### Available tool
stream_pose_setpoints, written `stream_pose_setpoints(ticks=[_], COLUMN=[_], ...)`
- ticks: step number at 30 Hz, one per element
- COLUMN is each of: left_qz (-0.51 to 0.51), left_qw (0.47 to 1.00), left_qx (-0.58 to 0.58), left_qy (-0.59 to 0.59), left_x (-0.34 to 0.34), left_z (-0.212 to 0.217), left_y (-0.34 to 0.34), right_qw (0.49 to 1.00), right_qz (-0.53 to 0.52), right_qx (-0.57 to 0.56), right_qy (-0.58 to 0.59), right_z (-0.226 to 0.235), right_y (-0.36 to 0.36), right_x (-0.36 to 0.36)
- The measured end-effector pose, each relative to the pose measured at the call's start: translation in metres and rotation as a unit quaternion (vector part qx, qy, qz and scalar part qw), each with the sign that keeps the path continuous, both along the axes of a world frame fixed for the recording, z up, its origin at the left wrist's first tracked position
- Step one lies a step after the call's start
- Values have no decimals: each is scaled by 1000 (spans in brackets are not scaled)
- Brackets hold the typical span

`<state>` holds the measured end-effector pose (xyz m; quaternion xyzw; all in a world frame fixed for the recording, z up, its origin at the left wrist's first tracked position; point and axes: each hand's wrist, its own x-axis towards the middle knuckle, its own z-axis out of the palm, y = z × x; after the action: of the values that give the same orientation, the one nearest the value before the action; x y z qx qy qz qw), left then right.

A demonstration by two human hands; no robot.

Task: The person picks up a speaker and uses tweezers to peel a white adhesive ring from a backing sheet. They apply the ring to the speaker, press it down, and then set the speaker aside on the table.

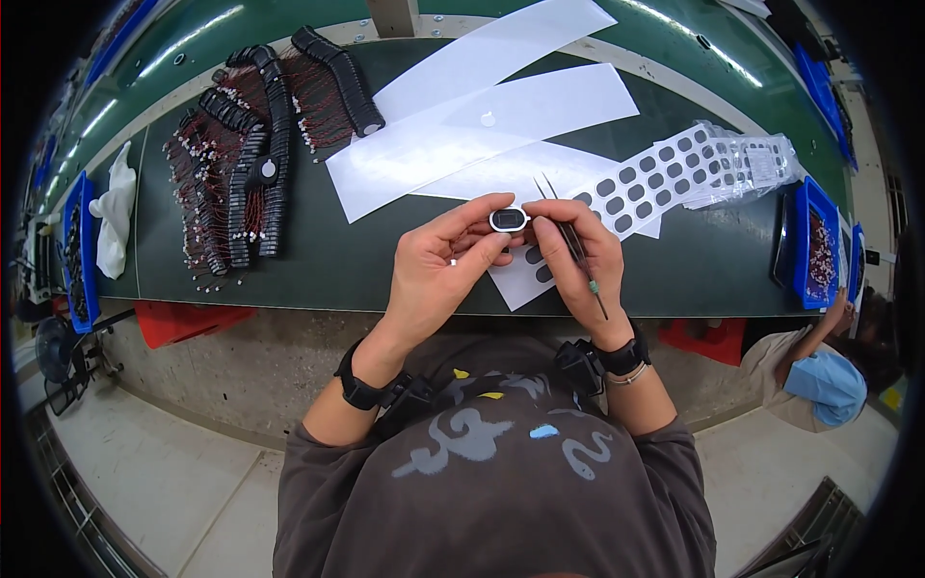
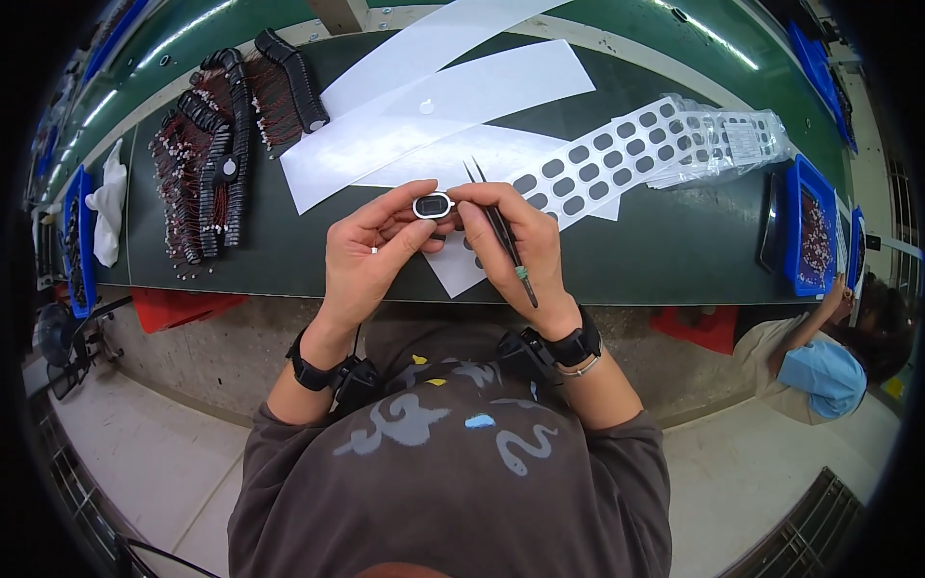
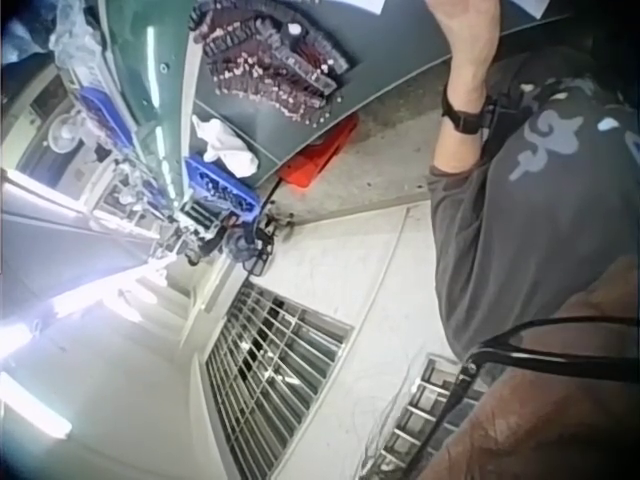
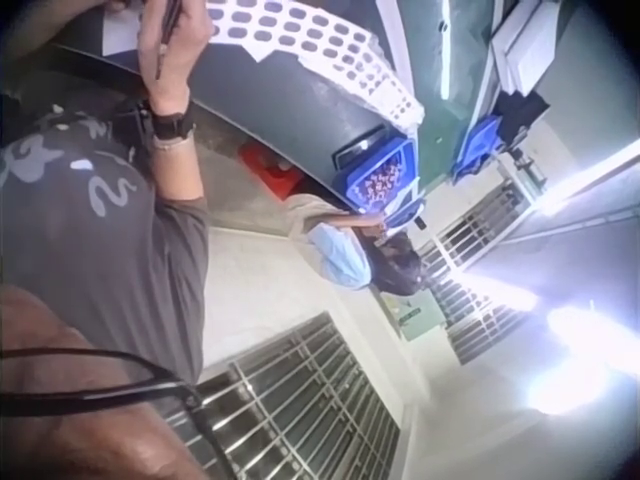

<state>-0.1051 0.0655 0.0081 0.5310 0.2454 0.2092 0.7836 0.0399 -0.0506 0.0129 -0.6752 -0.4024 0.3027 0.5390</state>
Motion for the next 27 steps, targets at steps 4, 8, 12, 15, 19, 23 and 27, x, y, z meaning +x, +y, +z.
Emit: stream_pose_setpoints(ticks=[4,8,12,15,19,23,27], left_qz=[8,9,20,18,14,0,-3], left_qw=[1000,998,997,997,998,999,998], left_qx=[10,55,69,72,57,33,-61], left_qy=[-6,14,23,25,10,23,20], left_x=[1,0,1,2,2,4,5], left_z=[0,-3,-6,-3,0,4,9], left_y=[-4,-6,-7,-8,-8,-5,0], right_qw=[1000,999,999,1000,999,999,1000], right_qz=[-4,9,16,-10,7,19,8], right_qx=[-10,-9,-26,3,-26,-38,-16], right_qy=[6,53,39,14,18,1,18], right_z=[0,0,-1,-4,0,6,0], right_y=[0,1,2,4,2,3,1], right_x=[0,2,3,2,4,2,3])
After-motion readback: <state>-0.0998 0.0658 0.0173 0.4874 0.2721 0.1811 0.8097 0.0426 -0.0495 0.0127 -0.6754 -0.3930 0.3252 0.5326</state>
